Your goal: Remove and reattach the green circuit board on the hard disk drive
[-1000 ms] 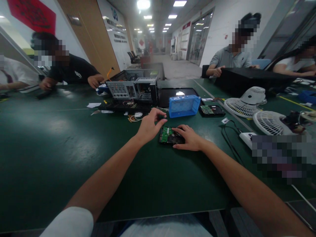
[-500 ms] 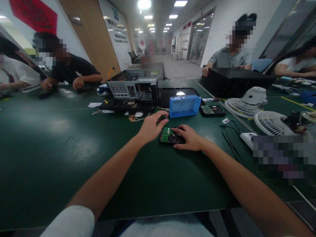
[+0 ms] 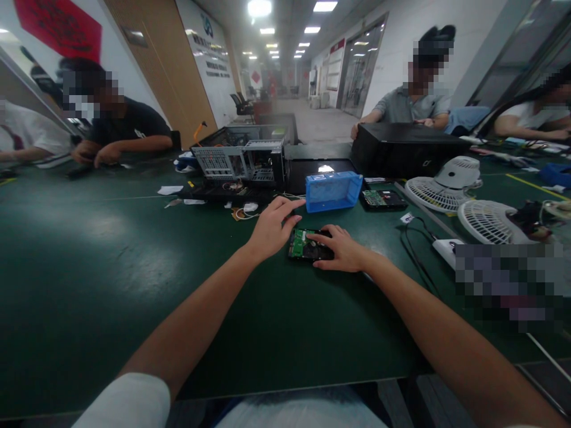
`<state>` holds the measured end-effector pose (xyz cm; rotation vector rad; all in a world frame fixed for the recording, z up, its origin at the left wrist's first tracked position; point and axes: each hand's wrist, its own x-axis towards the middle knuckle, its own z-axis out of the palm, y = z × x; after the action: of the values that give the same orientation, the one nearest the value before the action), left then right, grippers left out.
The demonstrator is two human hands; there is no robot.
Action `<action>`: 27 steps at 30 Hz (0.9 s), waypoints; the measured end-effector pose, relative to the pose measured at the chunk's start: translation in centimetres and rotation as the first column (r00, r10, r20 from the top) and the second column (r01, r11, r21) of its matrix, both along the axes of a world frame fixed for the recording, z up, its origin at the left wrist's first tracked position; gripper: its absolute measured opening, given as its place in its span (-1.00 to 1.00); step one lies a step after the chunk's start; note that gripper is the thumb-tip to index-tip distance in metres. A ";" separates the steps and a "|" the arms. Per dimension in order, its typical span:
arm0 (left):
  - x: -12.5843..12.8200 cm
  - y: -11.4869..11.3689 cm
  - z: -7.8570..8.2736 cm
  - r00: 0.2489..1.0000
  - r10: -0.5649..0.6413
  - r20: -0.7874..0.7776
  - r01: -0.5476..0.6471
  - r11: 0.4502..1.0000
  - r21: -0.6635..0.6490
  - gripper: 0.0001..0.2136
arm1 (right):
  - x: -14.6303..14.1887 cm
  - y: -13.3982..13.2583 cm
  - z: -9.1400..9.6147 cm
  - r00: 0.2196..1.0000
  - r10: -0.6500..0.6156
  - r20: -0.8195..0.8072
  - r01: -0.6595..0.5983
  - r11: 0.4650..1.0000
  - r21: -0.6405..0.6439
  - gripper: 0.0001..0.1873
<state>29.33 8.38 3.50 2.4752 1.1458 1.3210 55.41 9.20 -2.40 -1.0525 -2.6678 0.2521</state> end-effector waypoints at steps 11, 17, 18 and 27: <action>0.0 0.3 -0.6 0.994 0.062 0.093 -0.058 0.997 -0.042 -0.72 | -0.1 0.0 -0.1 1.000 0.019 -0.013 -0.019 1.000 0.008 -0.13; 0.0 0.3 -0.7 0.992 0.039 0.123 -0.034 0.998 -0.044 -0.72 | 0.0 0.0 -0.1 0.999 0.025 -0.020 -0.025 1.000 0.003 -0.13; 0.0 0.2 -0.6 0.991 0.033 0.129 -0.030 0.999 -0.031 -0.73 | -0.1 0.0 -0.1 0.999 0.026 -0.020 -0.026 1.000 0.002 -0.13; 0.1 -0.1 0.1 0.987 0.026 0.160 -0.028 1.000 0.013 -0.78 | -0.1 -0.1 0.0 1.000 0.015 -0.021 -0.015 1.000 -0.018 -0.13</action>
<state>29.43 8.25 3.56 2.3222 1.1397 1.5097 55.33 9.09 -2.41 -1.0299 -2.6611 0.2895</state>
